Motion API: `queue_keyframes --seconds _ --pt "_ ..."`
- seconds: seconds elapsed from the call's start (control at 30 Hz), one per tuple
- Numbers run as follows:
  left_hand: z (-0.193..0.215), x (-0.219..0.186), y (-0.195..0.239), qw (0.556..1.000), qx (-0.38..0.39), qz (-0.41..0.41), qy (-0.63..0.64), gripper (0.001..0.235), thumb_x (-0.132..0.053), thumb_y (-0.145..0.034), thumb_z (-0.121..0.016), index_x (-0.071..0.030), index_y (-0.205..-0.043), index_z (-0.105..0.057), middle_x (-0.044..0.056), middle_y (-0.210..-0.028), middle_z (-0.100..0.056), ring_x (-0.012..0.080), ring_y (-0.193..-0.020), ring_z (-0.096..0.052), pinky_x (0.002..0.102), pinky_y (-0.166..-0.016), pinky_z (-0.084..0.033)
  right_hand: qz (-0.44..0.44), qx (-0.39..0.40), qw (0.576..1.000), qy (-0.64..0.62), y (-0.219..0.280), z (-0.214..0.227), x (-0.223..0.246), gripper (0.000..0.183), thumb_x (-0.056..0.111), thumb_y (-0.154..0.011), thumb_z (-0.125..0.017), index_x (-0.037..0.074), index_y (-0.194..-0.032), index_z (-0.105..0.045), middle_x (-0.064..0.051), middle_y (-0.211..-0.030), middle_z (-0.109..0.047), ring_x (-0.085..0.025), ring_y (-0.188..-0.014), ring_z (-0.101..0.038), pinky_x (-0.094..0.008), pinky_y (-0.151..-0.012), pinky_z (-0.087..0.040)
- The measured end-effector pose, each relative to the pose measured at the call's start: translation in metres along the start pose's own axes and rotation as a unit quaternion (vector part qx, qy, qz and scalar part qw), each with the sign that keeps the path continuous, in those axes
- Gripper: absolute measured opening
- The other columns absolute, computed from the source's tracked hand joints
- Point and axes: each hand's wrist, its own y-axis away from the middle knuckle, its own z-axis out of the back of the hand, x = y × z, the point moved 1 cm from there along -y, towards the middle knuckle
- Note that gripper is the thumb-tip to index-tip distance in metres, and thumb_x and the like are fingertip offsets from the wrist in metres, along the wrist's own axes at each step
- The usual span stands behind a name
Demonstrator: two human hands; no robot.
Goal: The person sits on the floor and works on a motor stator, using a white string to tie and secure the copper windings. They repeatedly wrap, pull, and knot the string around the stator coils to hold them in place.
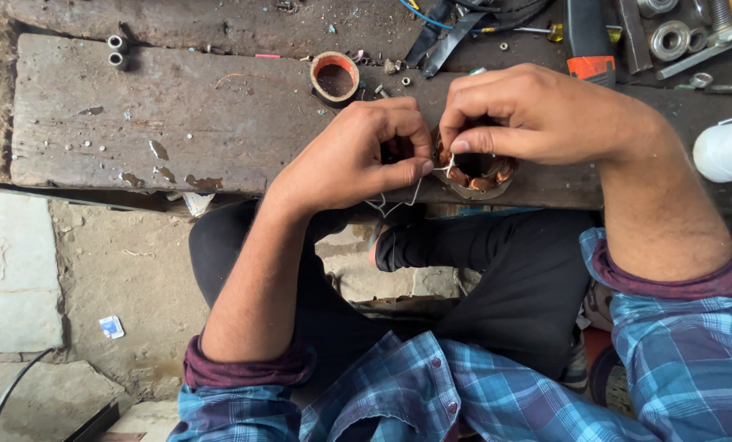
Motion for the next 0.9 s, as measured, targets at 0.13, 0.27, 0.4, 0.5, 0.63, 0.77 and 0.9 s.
queue_keyframes --seconds 0.13,0.27,0.4,0.5,0.63,0.77,0.9 --pt "0.0006 -0.0009 0.0004 1.000 0.001 0.002 -0.002 0.014 -0.011 -0.090 -0.077 -0.003 -0.094 -0.067 0.004 -0.088 -0.064 0.0124 -0.078 -0.067 0.028 -0.071 -0.055 0.028 0.009 1.000 -0.007 -0.0008 0.0028 0.0003 0.016 0.012 -0.093 -0.069 0.003 -0.105 -0.072 -0.004 -0.093 -0.070 -0.018 -0.087 -0.068 -0.033 -0.075 -0.053" --pt "0.0005 -0.0026 -0.0006 1.000 0.015 -0.002 -0.011 0.020 -0.016 -0.085 -0.082 -0.004 -0.089 -0.067 0.003 -0.086 -0.064 0.0144 -0.078 -0.067 0.029 -0.070 -0.054 0.016 0.048 0.999 0.010 0.0021 0.0077 0.0019 0.024 0.011 -0.086 -0.072 0.006 -0.110 -0.075 -0.005 -0.094 -0.070 -0.018 -0.083 -0.066 -0.032 -0.067 -0.051" --pt "0.0006 -0.0030 -0.0034 0.996 0.009 -0.034 -0.085 0.028 -0.021 -0.080 -0.088 -0.004 -0.086 -0.067 0.005 -0.085 -0.063 0.0192 -0.079 -0.066 0.032 -0.070 -0.052 0.030 0.049 0.998 0.010 0.0018 0.0079 0.0039 0.022 0.012 -0.085 -0.073 0.009 -0.107 -0.077 -0.004 -0.097 -0.070 -0.017 -0.085 -0.068 -0.031 -0.069 -0.053" --pt "0.0002 -0.0035 -0.0043 0.995 0.020 -0.026 -0.094 0.027 -0.022 -0.078 -0.088 -0.005 -0.083 -0.068 0.005 -0.082 -0.063 0.0211 -0.077 -0.065 0.034 -0.069 -0.050 0.041 0.046 0.998 0.009 0.0014 0.0085 0.0068 0.020 0.010 -0.085 -0.072 0.010 -0.104 -0.079 -0.003 -0.096 -0.070 -0.017 -0.086 -0.068 -0.031 -0.072 -0.054" --pt "-0.0007 -0.0044 -0.0047 0.995 0.016 -0.036 -0.090 0.021 -0.017 -0.078 -0.086 -0.005 -0.083 -0.069 0.004 -0.083 -0.063 0.0207 -0.080 -0.066 0.034 -0.071 -0.052 0.024 0.035 0.999 0.019 0.0007 0.0053 0.0084 0.016 0.011 -0.085 -0.073 0.010 -0.100 -0.079 -0.003 -0.092 -0.071 -0.017 -0.086 -0.069 -0.031 -0.072 -0.054" --pt "-0.0009 -0.0039 -0.0036 0.996 0.008 -0.044 -0.072 0.014 -0.010 -0.078 -0.080 -0.004 -0.085 -0.069 0.004 -0.086 -0.065 0.0203 -0.084 -0.067 0.033 -0.075 -0.053 0.041 0.023 0.998 0.033 0.0005 0.0042 0.0050 0.014 0.013 -0.089 -0.070 0.007 -0.100 -0.075 -0.003 -0.092 -0.071 -0.019 -0.088 -0.069 -0.034 -0.077 -0.054" --pt "-0.0004 -0.0036 -0.0032 0.997 0.022 -0.028 -0.062 0.012 -0.007 -0.076 -0.076 -0.003 -0.083 -0.066 0.005 -0.085 -0.063 0.0209 -0.083 -0.065 0.033 -0.075 -0.052 0.025 0.023 0.999 0.029 0.0022 0.0039 0.0026 0.017 0.015 -0.092 -0.066 0.004 -0.103 -0.071 -0.005 -0.094 -0.071 -0.022 -0.089 -0.070 -0.036 -0.078 -0.054"
